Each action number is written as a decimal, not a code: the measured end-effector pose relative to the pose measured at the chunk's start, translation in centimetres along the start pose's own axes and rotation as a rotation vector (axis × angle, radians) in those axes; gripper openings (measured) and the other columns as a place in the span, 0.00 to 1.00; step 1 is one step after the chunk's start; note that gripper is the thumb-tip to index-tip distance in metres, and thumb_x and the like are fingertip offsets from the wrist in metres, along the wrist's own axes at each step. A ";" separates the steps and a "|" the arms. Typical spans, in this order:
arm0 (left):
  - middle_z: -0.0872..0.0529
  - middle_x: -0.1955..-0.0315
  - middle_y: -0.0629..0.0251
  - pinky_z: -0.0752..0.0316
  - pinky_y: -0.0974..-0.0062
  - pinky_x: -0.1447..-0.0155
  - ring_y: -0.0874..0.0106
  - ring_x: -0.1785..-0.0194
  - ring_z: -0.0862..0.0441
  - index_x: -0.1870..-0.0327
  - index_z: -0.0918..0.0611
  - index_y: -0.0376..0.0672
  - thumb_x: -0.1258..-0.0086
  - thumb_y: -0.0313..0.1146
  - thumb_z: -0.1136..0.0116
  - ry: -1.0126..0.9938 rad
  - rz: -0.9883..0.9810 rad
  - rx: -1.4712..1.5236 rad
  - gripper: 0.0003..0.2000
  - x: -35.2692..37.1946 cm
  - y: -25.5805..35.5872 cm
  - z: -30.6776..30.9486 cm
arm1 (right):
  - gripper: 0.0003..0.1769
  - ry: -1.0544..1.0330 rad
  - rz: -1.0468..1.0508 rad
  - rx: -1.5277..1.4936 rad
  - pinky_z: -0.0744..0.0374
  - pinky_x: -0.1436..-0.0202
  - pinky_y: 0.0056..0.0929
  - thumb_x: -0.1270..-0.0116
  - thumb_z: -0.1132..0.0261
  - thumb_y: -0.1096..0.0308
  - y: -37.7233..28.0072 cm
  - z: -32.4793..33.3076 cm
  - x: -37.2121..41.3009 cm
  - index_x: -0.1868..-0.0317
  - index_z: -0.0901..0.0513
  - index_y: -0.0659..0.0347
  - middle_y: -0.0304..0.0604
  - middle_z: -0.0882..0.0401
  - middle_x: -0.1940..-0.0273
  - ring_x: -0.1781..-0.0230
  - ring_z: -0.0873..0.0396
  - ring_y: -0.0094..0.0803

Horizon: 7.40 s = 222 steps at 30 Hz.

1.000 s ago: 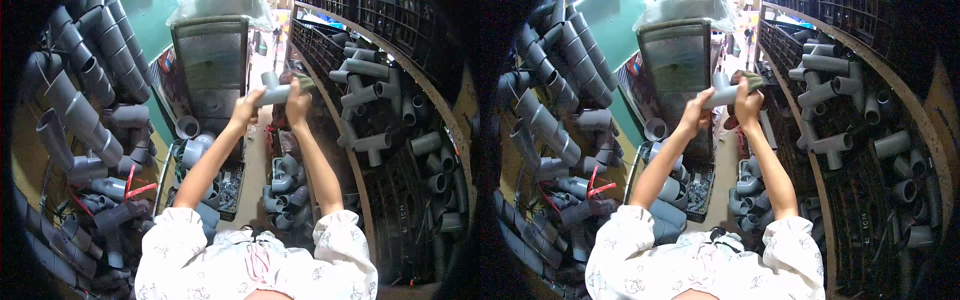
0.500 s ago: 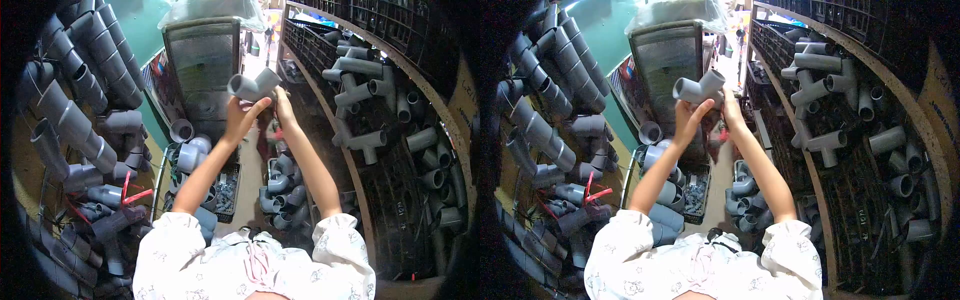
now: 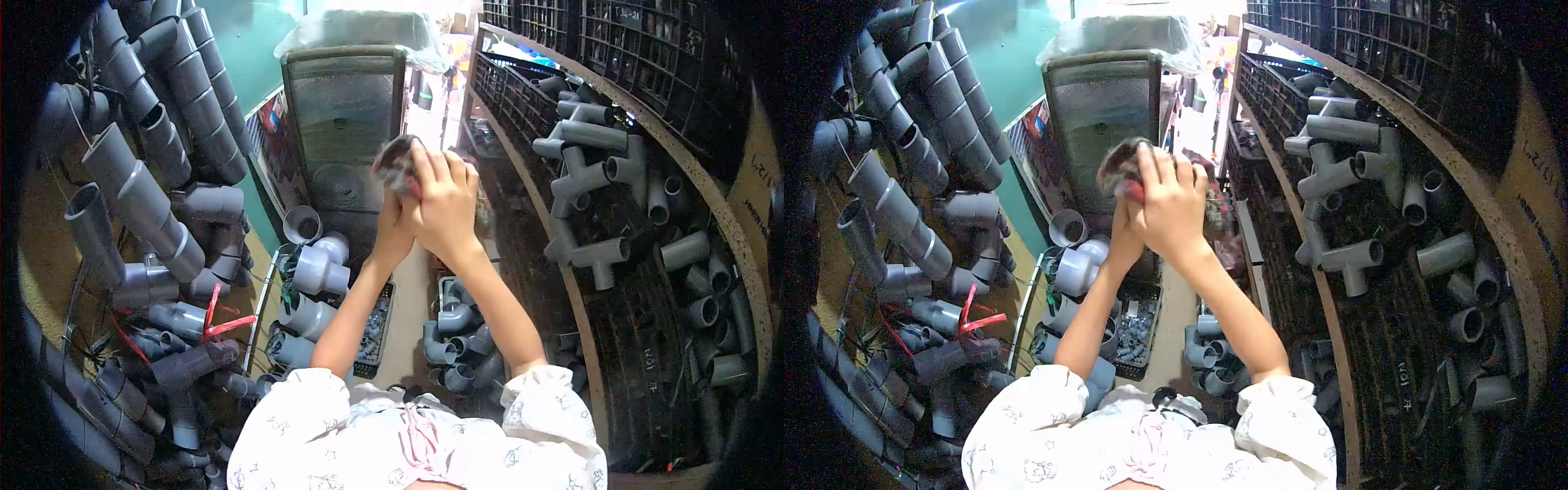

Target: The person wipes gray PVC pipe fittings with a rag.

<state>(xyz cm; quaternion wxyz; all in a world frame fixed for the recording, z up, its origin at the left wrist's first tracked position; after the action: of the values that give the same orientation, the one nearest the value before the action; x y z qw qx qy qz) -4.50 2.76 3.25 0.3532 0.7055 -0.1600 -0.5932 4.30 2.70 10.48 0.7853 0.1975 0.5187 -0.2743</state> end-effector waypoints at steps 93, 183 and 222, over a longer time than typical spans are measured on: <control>0.30 0.49 0.64 0.42 0.74 0.40 0.72 0.44 0.35 0.42 0.36 0.41 0.41 0.34 0.44 0.094 0.703 0.771 0.25 3.9 -0.2 -0.9 | 0.23 -0.335 -0.569 -0.747 0.34 0.48 0.31 0.41 0.44 0.65 0.4 0.7 9.6 0.48 0.37 0.66 0.53 0.32 0.54 0.53 0.31 0.39; 0.23 0.66 0.56 0.29 0.67 0.58 0.58 0.62 0.26 0.66 0.25 0.33 0.57 0.26 0.48 -0.419 -0.546 -0.733 0.14 3.4 1.6 2.4 | 0.24 -0.271 -0.012 -0.536 0.48 0.36 0.42 0.41 0.48 0.54 1.8 1.4 13.9 0.49 0.28 0.60 0.42 0.35 0.43 0.38 0.43 0.43; 0.19 0.66 0.60 0.28 0.74 0.57 0.74 0.61 0.22 0.59 0.24 0.35 0.51 0.30 0.40 -0.362 0.396 -0.196 0.17 6.2 0.2 -1.3 | 0.35 -0.004 -0.220 -0.541 0.49 0.38 0.42 0.40 0.56 0.42 2.5 1.4 12.0 0.46 0.32 0.65 0.49 0.35 0.45 0.40 0.42 0.45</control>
<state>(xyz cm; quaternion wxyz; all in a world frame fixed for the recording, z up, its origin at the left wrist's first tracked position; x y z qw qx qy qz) -1.76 -0.98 -1.05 0.4946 0.5056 -0.2970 -0.6416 10.63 1.10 0.02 0.7759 -0.0771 0.5899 -0.2098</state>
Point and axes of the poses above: each hand's wrist, its own x-axis away from the middle knuckle, its own z-axis out of the back of the hand, y = z × x, the point moved 2 cm from there along -x, towards the middle knuckle
